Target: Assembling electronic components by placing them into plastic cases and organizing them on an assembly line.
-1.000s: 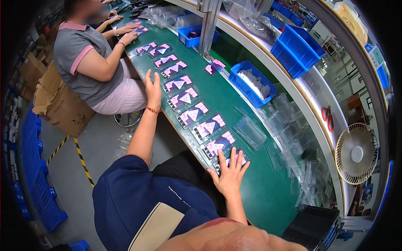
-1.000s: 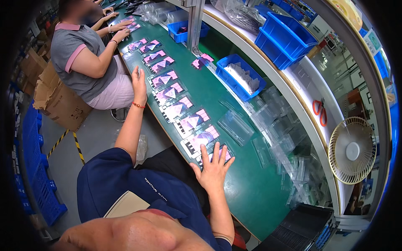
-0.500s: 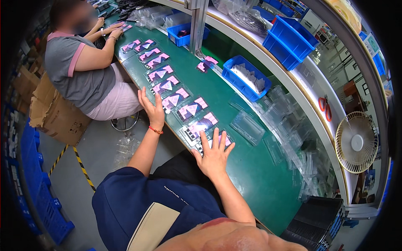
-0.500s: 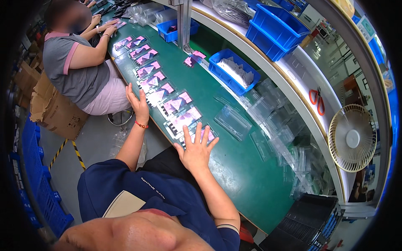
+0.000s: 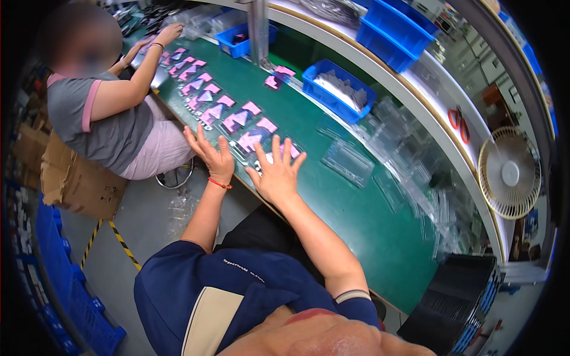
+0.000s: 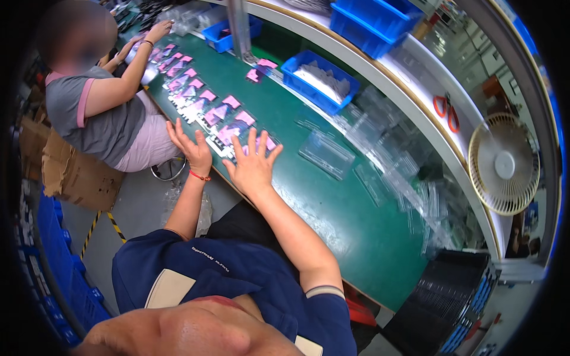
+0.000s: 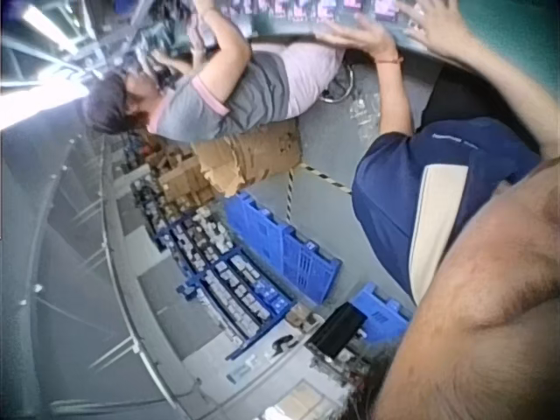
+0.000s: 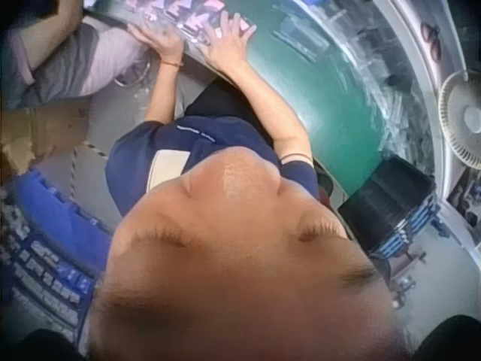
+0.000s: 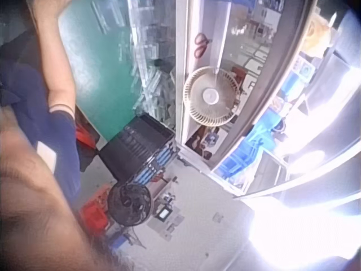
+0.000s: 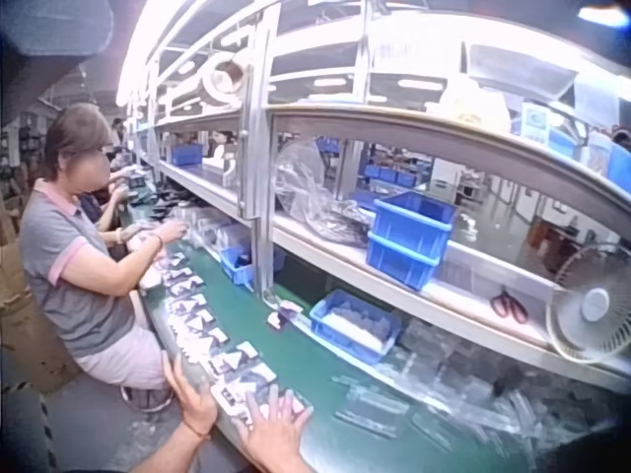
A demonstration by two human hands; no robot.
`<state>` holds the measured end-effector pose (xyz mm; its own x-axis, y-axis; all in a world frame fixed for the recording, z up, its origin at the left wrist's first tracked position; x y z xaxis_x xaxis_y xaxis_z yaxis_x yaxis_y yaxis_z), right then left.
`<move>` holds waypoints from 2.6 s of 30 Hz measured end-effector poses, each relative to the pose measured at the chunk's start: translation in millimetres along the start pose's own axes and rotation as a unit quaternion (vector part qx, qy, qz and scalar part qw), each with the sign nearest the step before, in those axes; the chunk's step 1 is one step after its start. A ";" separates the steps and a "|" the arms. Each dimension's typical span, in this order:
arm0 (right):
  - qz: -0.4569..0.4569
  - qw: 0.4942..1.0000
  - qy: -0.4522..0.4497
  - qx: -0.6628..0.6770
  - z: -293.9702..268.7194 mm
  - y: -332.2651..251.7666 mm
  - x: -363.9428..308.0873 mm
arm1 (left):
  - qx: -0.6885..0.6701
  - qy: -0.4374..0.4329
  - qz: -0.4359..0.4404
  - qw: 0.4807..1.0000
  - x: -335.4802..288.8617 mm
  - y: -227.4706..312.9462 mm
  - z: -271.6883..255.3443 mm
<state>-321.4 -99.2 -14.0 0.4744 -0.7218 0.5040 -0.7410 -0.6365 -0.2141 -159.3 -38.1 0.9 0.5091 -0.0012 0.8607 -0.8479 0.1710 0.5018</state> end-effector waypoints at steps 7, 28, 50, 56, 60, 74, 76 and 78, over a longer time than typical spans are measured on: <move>-0.047 0.996 0.033 0.067 10.9 24.0 -12.5 | 0.044 0.026 0.017 0.999 -49.6 9.0 -1.9; -0.004 0.988 0.146 0.057 -166.8 179.0 -198.7 | -0.283 -0.347 0.116 0.886 -111.9 235.9 31.3; 0.333 0.919 0.169 -0.126 -161.3 197.3 -212.7 | 0.137 -0.447 0.185 0.865 -132.4 131.6 80.9; 0.345 0.918 0.165 -0.102 -168.0 197.6 -215.2 | 0.145 -0.466 0.172 0.856 -127.3 121.6 88.3; 0.351 0.919 0.157 -0.093 -166.9 199.6 -215.5 | 0.178 -0.491 0.154 0.839 -125.8 120.5 88.7; 0.327 0.923 0.172 -0.103 -167.1 196.4 -216.5 | 0.093 -0.418 0.126 0.895 -81.2 123.8 68.0; 0.322 0.924 0.175 -0.104 -166.6 197.1 -216.7 | 0.104 -0.416 0.144 0.892 -85.2 123.2 69.6; 0.318 0.925 0.178 -0.105 -166.5 196.9 -216.6 | 0.082 -0.402 0.155 0.899 -86.8 125.0 68.2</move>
<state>-649.2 -22.9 -26.0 -0.2493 -0.7732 0.5832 -0.9097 -0.0195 -0.4148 -319.6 -83.8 -5.2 0.0287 -0.7017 0.7119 -0.9748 0.1379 0.1753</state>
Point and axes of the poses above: each hand's wrist, its own x-axis towards the middle knuckle, its own z-axis out of the palm, y = z × x, the point moved 10 cm from there along x, towards the middle knuckle, and after that the axes turned 10 degrees about y, right-handed, at the moved point
